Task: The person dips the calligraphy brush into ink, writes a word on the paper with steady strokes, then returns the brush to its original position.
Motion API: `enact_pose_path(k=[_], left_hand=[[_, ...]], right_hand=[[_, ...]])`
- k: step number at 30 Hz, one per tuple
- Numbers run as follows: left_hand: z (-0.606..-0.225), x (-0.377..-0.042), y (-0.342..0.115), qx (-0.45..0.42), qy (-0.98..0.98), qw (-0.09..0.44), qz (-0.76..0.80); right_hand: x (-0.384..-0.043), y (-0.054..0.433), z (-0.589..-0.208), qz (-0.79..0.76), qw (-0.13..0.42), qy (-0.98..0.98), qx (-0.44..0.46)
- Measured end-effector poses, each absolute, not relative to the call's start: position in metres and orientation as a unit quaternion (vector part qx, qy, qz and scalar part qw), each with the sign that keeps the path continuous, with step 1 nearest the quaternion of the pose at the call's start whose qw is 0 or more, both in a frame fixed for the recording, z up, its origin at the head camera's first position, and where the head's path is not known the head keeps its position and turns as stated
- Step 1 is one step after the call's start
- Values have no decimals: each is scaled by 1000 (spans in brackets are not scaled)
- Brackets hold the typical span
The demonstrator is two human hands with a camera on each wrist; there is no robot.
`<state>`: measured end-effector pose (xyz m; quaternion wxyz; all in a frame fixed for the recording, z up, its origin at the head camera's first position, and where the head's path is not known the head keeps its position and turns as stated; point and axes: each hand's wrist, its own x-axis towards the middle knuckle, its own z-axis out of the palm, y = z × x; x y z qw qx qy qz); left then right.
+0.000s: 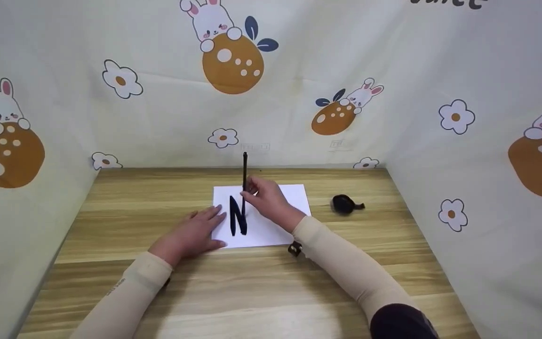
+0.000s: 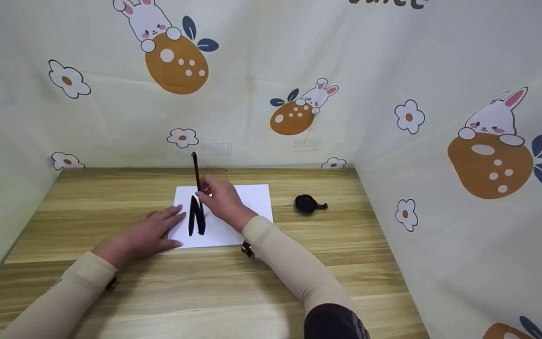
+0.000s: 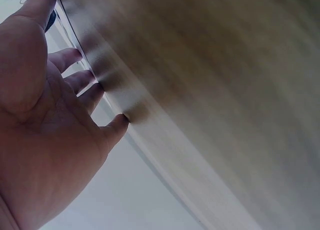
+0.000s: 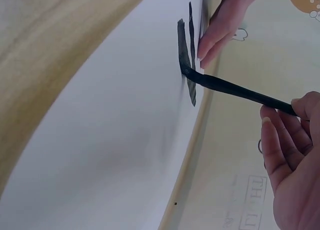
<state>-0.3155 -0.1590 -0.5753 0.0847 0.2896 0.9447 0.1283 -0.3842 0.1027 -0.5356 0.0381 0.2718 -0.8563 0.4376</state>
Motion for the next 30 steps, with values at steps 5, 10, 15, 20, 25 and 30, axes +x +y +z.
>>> enact_pose_path(k=[5,10,15,20,25,30], left_hand=[[-575,-315,-159,289,944,90,130],[-575,-315,-159,290,944,89,128],[-573,-315,-159,291,943,90,137],[-570,-313,-158,294,941,88,144],[-572,-314,-158,290,943,90,139],[-573,-314,-158,287,943,94,140]], right_hand=[[-391,100,-535,436,44,-857,271],[-398,99,-535,435,50,-861,259],[-405,98,-536,435,52,-865,246],[-412,97,-536,436,59,-865,242],[-419,95,-536,441,65,-862,240],[-427,94,-537,452,67,-856,241]])
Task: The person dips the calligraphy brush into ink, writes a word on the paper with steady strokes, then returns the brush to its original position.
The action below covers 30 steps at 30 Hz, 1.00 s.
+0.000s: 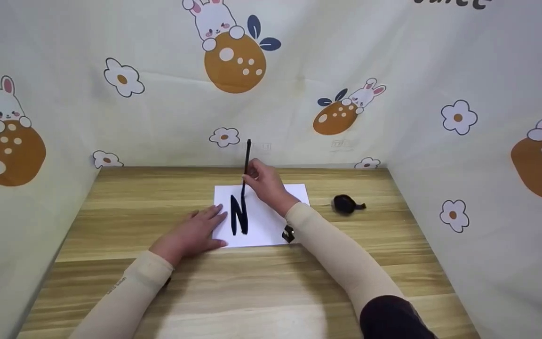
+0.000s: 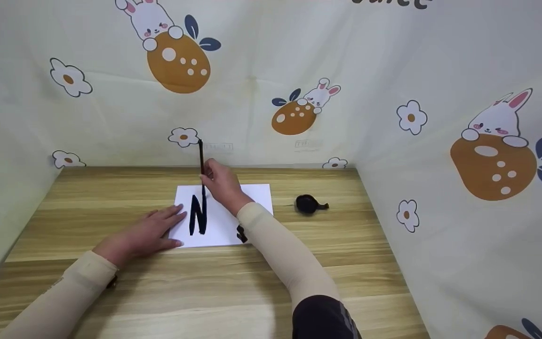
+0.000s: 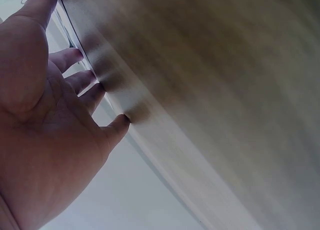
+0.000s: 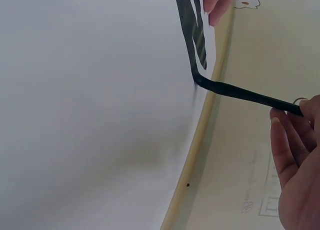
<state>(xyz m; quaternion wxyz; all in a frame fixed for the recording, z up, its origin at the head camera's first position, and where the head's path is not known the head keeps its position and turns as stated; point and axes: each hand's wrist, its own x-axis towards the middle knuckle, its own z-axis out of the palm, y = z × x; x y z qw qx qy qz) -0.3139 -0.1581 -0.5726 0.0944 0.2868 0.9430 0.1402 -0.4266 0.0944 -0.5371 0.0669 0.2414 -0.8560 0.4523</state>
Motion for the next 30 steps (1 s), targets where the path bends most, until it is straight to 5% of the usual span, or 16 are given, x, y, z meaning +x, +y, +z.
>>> enact_pose_path(k=[30], left_hand=[[-573,-315,-158,288,944,93,133]], right_hand=[[-427,99,-528,481,106,-841,225]])
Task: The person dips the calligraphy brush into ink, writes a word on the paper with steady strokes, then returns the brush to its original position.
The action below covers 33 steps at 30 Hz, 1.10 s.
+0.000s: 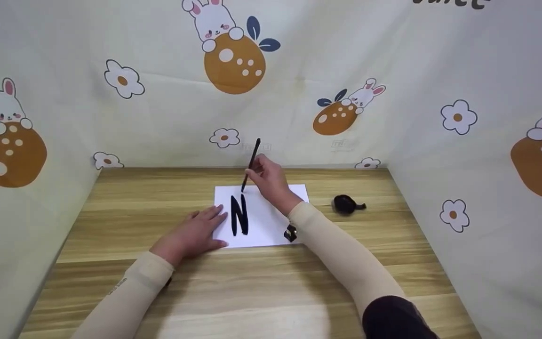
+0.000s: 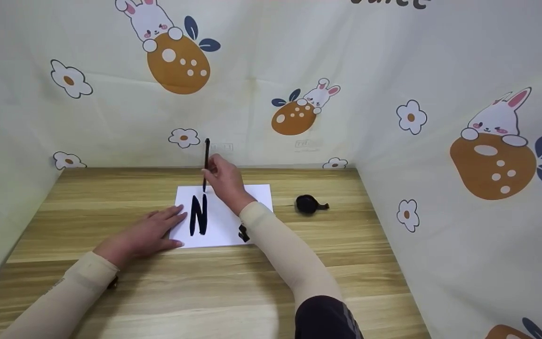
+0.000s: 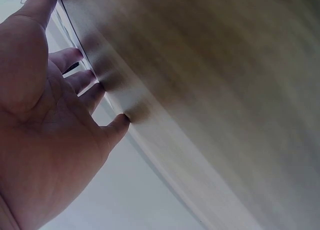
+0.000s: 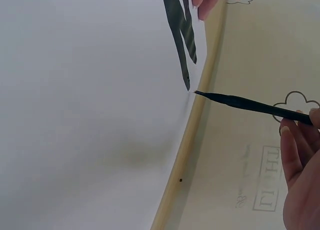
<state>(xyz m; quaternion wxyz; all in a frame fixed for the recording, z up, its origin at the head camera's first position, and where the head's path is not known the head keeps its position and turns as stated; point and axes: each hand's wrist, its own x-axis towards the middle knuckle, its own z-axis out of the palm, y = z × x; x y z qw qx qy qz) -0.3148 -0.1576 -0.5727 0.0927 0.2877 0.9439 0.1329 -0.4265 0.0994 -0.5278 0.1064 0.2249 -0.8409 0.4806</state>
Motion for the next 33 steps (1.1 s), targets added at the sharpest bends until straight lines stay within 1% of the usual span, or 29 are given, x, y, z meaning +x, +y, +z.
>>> enact_pose_path(k=[6,17,26,33], left_hand=[[-573,-314,-157,298,943,75,128],[-573,-314,-157,288,944,88,130],[-573,-315,-157,292,944,84,131],[-573,-315,-158,289,943,92,135]], right_hand=[[-419,106,-523,469,125,-838,249],[-408,122,-522,466,113,-845,236],[-405,123,-522,461,101,-852,228],[-405,123,-524,439,124,-853,252]])
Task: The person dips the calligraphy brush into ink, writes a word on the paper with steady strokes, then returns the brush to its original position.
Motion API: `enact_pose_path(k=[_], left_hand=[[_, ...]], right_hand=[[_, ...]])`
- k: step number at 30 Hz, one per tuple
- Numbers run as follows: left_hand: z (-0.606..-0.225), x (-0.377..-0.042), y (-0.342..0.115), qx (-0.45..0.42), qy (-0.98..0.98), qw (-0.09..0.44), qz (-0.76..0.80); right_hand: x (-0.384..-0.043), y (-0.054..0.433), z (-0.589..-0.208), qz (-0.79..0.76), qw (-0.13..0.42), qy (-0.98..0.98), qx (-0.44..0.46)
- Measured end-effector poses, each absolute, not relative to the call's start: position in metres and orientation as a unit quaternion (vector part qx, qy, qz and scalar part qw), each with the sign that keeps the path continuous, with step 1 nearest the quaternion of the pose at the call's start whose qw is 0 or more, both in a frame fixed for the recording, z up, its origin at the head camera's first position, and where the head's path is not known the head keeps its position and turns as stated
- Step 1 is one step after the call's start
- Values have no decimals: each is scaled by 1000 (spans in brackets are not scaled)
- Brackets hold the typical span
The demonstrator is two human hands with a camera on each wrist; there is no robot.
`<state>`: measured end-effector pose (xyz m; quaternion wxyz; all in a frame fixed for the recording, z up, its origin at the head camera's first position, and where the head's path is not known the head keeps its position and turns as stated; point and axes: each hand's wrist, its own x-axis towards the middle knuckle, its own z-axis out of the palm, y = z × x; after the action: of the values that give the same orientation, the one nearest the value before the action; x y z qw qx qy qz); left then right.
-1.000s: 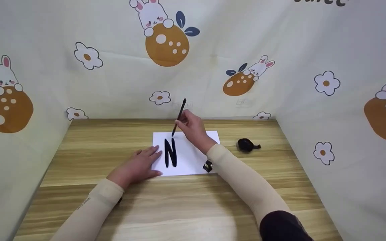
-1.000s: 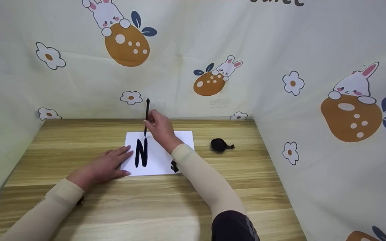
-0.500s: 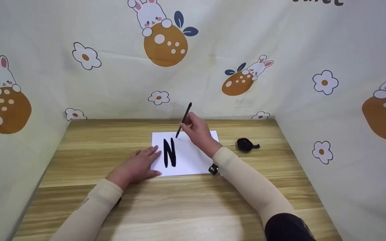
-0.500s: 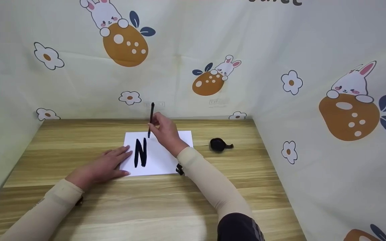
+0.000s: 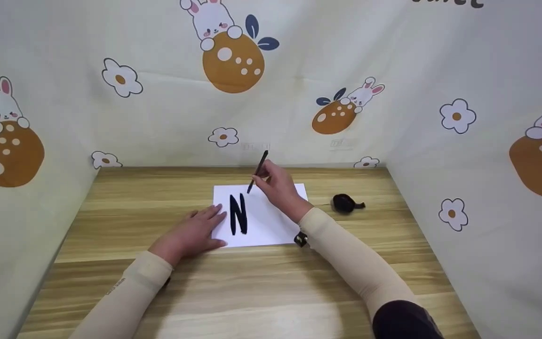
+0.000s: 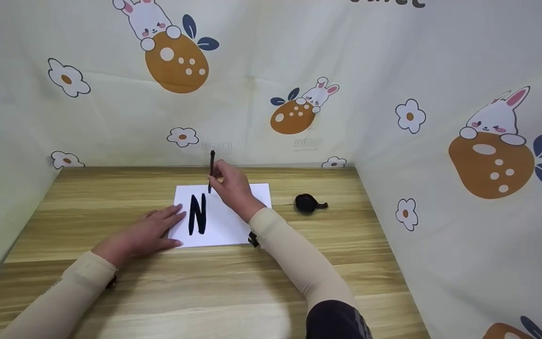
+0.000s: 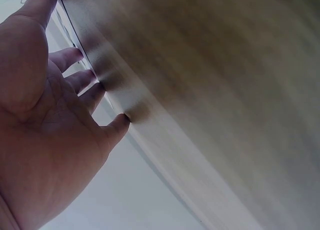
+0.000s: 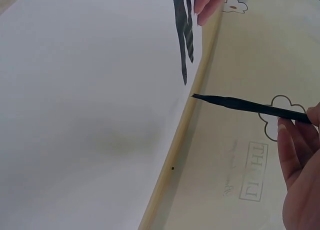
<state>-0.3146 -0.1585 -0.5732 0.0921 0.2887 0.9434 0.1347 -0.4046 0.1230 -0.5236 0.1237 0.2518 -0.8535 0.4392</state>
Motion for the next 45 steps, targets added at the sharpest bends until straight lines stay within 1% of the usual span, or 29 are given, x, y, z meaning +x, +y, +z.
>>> enact_pose_path(k=[9,32,45], left_hand=[[-572,-314,-159,282,944,97,144],[-576,-315,-159,299,940,76,145],[-575,-317,-159,297,941,79,141]], right_hand=[[-403,123,-527,437,128,-851,260],[-404,120,-533,425,127,-857,261],[-402,119,-536,403,127,-866,268]])
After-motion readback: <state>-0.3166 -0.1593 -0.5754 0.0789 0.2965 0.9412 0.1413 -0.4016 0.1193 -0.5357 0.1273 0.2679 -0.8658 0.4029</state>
